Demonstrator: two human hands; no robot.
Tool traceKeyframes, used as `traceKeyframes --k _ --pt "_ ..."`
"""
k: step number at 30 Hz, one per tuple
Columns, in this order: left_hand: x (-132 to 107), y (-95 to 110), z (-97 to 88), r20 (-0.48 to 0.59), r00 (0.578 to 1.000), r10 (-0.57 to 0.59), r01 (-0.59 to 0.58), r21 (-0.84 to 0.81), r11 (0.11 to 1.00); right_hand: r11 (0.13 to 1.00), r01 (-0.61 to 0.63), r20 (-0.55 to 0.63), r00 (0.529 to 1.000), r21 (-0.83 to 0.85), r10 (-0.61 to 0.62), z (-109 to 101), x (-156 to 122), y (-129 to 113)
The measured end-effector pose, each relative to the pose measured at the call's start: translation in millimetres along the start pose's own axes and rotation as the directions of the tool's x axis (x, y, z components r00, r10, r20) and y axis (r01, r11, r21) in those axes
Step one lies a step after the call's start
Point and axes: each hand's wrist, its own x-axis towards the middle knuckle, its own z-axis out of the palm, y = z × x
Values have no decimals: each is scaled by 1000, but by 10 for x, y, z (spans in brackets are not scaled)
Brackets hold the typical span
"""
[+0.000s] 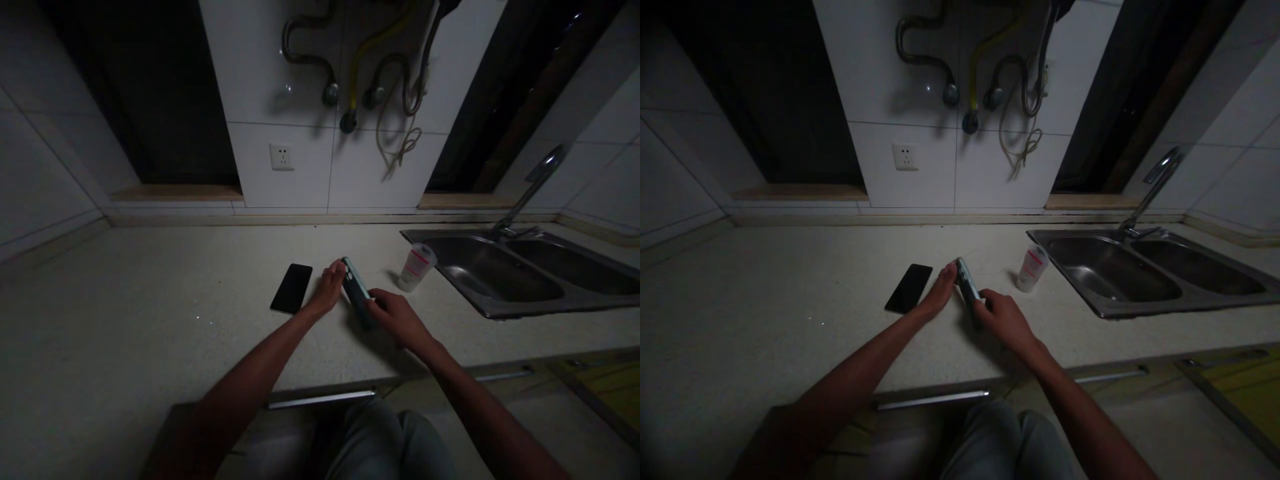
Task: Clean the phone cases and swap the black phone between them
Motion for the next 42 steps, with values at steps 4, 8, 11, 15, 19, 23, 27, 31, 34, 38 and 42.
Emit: traceKeyframes --k 4,8,11,15,19,23,27,31,34,38,42 --pt "-47 47 -97 86 959 271 -280 462 842 997 -64 -84 995 -37 61 -59 113 284" --pt "-22 191 -314 29 915 402 -244 835 494 971 -228 -140 966 -73 217 -84 109 545" --pt "27 311 -512 -114 876 469 -45 948 316 966 -247 -143 961 -70 236 -109 57 601" --pt "59 412 -692 -293 848 442 120 918 379 985 -172 -183 969 -14 167 -128 69 537" --pt "61 478 -725 -385 842 379 149 840 521 985 -118 -134 982 129 135 -98 120 427" --pt "89 515 -689 -427 840 335 126 754 644 953 -91 -39 994 289 106 -3 90 304" --pt "141 444 -602 -354 901 250 -28 527 849 935 -69 64 997 348 49 183 59 147" --pt "149 273 -438 -255 958 132 -64 256 965 885 -85 169 986 457 8 425 109 -23" --pt "125 204 -342 -184 977 105 -89 92 992 858 -80 162 987 508 -3 552 164 -80" --pt "86 267 -316 31 986 -161 164 -172 971 807 -37 73 997 590 -8 600 195 -43" --pt "61 307 -299 302 925 -229 327 -329 886 762 -41 15 999 646 40 617 187 -11"
